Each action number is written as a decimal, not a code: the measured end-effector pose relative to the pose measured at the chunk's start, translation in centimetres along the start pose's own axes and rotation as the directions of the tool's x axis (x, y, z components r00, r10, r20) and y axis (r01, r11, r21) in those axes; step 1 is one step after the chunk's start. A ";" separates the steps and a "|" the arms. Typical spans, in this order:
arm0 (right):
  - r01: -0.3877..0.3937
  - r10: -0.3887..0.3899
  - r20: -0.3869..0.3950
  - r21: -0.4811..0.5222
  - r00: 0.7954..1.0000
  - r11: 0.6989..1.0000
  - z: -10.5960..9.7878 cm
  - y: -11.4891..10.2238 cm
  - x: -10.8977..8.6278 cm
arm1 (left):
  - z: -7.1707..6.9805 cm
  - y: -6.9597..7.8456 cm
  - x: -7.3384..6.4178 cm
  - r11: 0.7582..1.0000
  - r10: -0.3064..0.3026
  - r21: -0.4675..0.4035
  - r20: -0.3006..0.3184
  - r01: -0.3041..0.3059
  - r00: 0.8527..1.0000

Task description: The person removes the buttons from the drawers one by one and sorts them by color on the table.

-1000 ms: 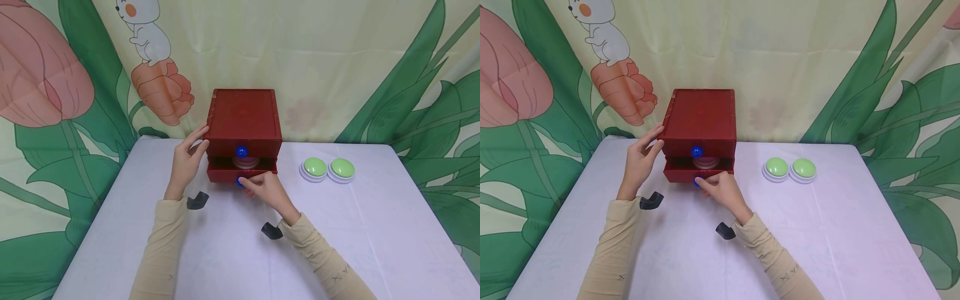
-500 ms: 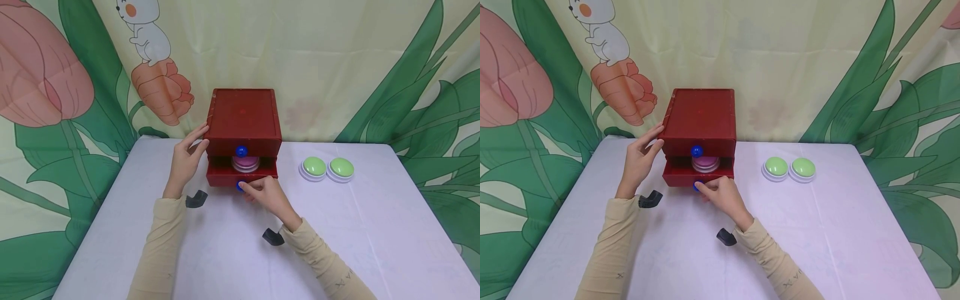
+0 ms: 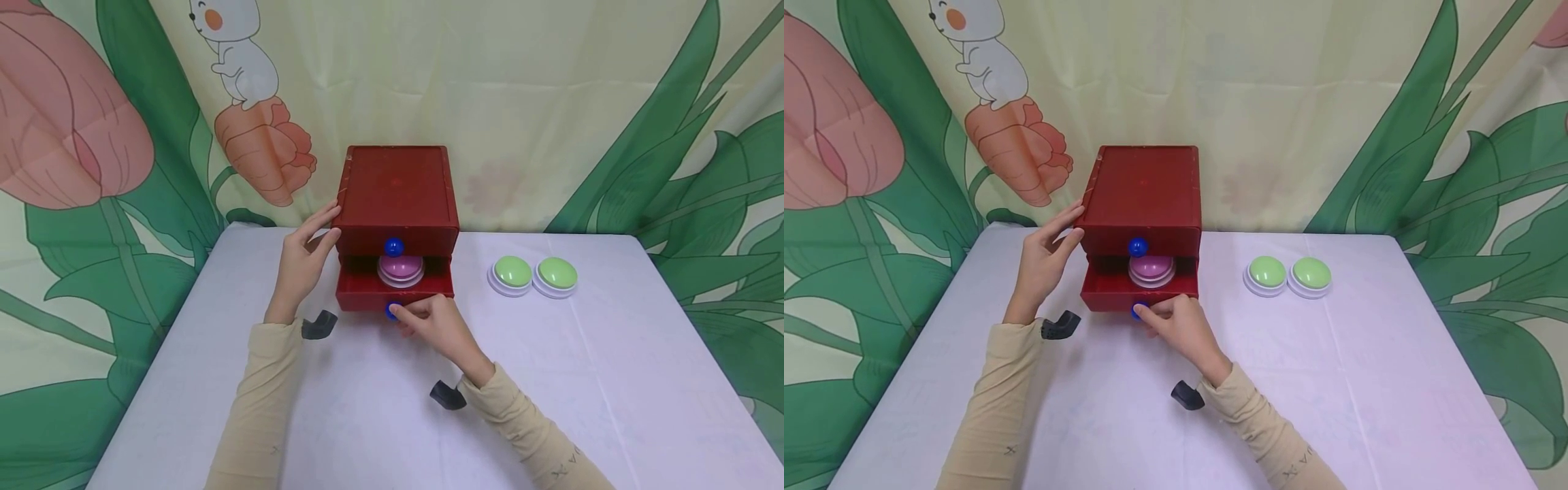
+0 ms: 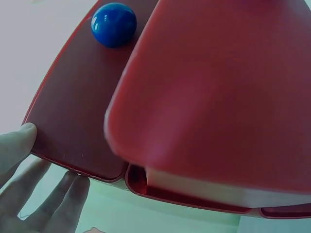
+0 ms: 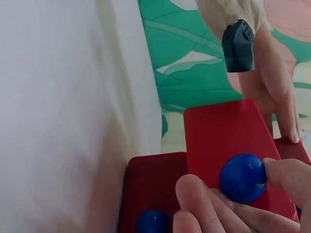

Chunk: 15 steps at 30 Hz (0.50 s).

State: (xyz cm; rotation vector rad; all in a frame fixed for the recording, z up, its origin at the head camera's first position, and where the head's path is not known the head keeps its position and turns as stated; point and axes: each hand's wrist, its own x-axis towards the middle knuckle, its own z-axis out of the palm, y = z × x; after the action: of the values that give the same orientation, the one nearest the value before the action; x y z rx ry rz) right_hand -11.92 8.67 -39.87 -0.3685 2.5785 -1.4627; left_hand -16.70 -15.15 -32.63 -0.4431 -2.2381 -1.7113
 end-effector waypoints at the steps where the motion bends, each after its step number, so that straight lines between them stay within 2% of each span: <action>1: 0.002 -0.002 -0.001 -0.005 1.000 1.000 0.0 0.0 -0.1 | 0.0 0.0 0.0 1.000 -0.001 0.000 0.001 0.001 1.000; 15: 0.000 -0.001 -0.013 -0.014 1.000 1.000 0.3 0.0 -0.9 | 0.0 -0.2 0.1 1.000 -0.009 0.011 0.000 0.009 1.000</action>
State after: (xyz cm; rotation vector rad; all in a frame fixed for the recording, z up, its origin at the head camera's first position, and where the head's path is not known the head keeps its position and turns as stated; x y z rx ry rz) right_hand -10.96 8.63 -39.99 -0.3630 2.5997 -1.4527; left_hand -16.86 -15.18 -32.73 -0.4310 -2.2514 -1.7023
